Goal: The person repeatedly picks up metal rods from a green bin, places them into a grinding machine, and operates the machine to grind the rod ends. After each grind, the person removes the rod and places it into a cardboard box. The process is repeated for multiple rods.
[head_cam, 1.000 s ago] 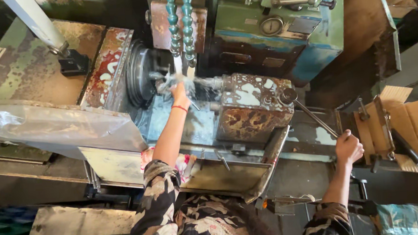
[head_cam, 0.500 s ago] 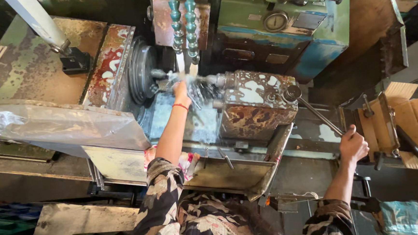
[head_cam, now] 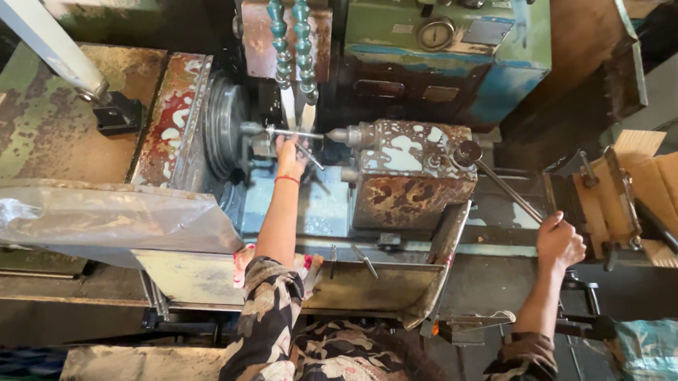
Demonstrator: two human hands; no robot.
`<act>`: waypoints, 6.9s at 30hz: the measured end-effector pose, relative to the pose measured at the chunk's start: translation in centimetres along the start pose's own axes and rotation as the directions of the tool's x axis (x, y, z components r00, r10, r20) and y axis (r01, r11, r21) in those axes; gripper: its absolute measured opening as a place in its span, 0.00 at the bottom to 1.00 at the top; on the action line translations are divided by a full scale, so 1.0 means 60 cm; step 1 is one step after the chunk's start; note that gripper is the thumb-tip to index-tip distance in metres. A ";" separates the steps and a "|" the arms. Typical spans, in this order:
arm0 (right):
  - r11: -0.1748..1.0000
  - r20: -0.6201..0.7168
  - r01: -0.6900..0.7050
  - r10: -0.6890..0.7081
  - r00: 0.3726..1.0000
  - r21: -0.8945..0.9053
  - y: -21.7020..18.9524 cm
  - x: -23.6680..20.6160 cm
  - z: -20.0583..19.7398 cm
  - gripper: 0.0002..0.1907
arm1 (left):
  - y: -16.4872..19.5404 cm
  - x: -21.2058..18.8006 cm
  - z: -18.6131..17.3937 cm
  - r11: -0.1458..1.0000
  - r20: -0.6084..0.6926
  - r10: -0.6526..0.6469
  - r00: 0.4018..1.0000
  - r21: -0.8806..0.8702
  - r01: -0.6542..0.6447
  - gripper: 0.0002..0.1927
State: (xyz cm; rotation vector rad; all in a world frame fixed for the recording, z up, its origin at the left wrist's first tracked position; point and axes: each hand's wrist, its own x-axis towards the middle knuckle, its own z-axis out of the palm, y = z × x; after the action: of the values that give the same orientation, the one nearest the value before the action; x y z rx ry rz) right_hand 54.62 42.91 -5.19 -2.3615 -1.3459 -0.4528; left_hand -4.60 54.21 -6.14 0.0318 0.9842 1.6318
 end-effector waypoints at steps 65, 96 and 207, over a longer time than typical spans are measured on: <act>0.899 -0.454 0.337 -0.186 0.872 0.280 0.032 -0.100 -0.048 0.22 | 0.009 -0.004 0.031 0.950 -0.276 0.205 0.939 -0.173 -0.258 0.28; 0.316 0.226 -0.005 -0.664 0.712 0.949 -0.352 -0.604 -0.183 0.08 | 0.004 -0.597 -0.549 0.075 0.222 0.765 0.605 0.901 -0.426 0.18; -0.146 0.132 -0.400 -0.798 0.589 0.905 -0.382 -0.866 -0.420 0.09 | -0.102 -0.709 -0.747 0.122 -0.203 0.403 0.892 0.978 0.168 0.14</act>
State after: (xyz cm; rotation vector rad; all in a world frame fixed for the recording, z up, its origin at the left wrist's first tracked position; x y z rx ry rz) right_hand 7.15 2.89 -2.92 -0.6347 -1.4720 1.4006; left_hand -8.45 -6.47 -18.84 0.7418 2.4007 0.7435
